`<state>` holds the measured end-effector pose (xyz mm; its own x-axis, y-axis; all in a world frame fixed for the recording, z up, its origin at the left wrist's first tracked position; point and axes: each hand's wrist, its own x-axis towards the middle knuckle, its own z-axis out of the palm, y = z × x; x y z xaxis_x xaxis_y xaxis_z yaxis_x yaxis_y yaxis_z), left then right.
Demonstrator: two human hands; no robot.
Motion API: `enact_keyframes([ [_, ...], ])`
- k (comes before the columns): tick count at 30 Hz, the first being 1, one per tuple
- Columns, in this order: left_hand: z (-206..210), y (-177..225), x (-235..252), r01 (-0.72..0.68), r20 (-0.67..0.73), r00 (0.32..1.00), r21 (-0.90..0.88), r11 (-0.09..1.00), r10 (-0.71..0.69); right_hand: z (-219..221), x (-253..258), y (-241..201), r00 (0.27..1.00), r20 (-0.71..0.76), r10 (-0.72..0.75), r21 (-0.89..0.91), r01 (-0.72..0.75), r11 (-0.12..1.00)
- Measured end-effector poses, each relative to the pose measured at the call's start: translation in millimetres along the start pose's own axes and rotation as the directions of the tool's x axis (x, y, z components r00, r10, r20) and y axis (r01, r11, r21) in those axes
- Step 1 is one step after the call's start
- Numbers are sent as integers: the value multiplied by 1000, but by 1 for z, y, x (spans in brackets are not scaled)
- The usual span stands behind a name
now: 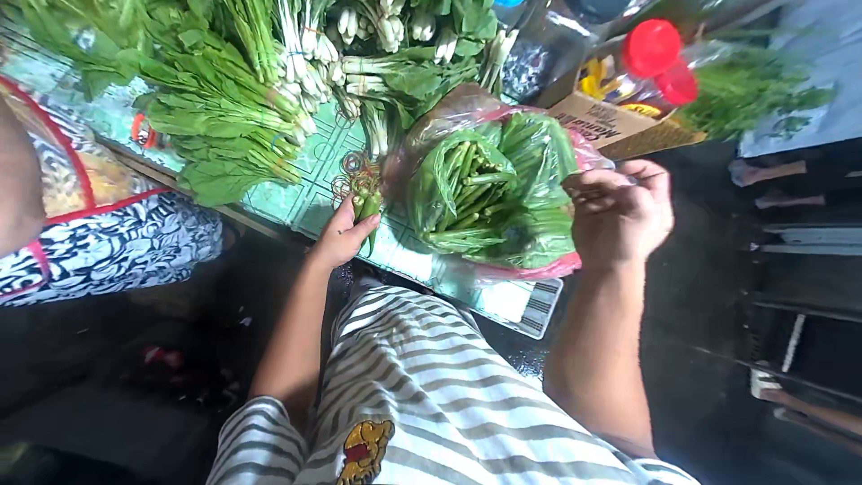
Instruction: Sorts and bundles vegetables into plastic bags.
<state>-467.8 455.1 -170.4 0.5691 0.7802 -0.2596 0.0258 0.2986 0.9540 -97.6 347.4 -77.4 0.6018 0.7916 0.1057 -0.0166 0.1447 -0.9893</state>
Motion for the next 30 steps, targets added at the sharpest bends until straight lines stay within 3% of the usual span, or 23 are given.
enact_keyframes([
  [5, 22, 8, -3, 16, 59, 998, 23, 1000, -17, -30, -6, -28, 986, 67, -152, 92, 145, 985],
  [9, 48, 22, -9, -37, 169, 985, 102, 994, 20, -33, -14, -32, 948, 302, -103, -135, 150, 980],
  [11, 71, 34, -10, -105, 243, 968, 194, 975, 56, -16, -14, -32, 896, 434, -93, -287, 235, 929],
  [14, 114, 54, -11, -237, 349, 933, 428, 872, 82, 22, -18, -43, 756, 654, 18, -484, 400, 778],
  [16, 141, 65, -12, -310, 404, 912, 559, 769, 74, 38, -27, -51, 663, 744, 84, -527, 505, 684],
  [18, 163, 76, -12, -326, 411, 910, 624, 710, 57, 34, -33, -52, 620, 770, 148, -558, 542, 629],
  [22, 188, 71, -17, -325, 380, 921, 629, 706, 86, -11, -46, -43, 645, 736, 204, -562, 414, 716],
  [25, 216, 59, -25, -247, 423, 906, 494, 834, 18, -34, -59, -39, 627, 745, 228, -545, 374, 751],
  [28, 236, 31, -28, -68, 505, 861, 214, 974, -51, -61, -68, -11, 588, 761, 275, -417, 118, 901],
  [30, 242, 2, -35, -24, 459, 882, 275, 961, -109, -85, -83, 29, 603, 730, 320, -296, -143, 944],
])
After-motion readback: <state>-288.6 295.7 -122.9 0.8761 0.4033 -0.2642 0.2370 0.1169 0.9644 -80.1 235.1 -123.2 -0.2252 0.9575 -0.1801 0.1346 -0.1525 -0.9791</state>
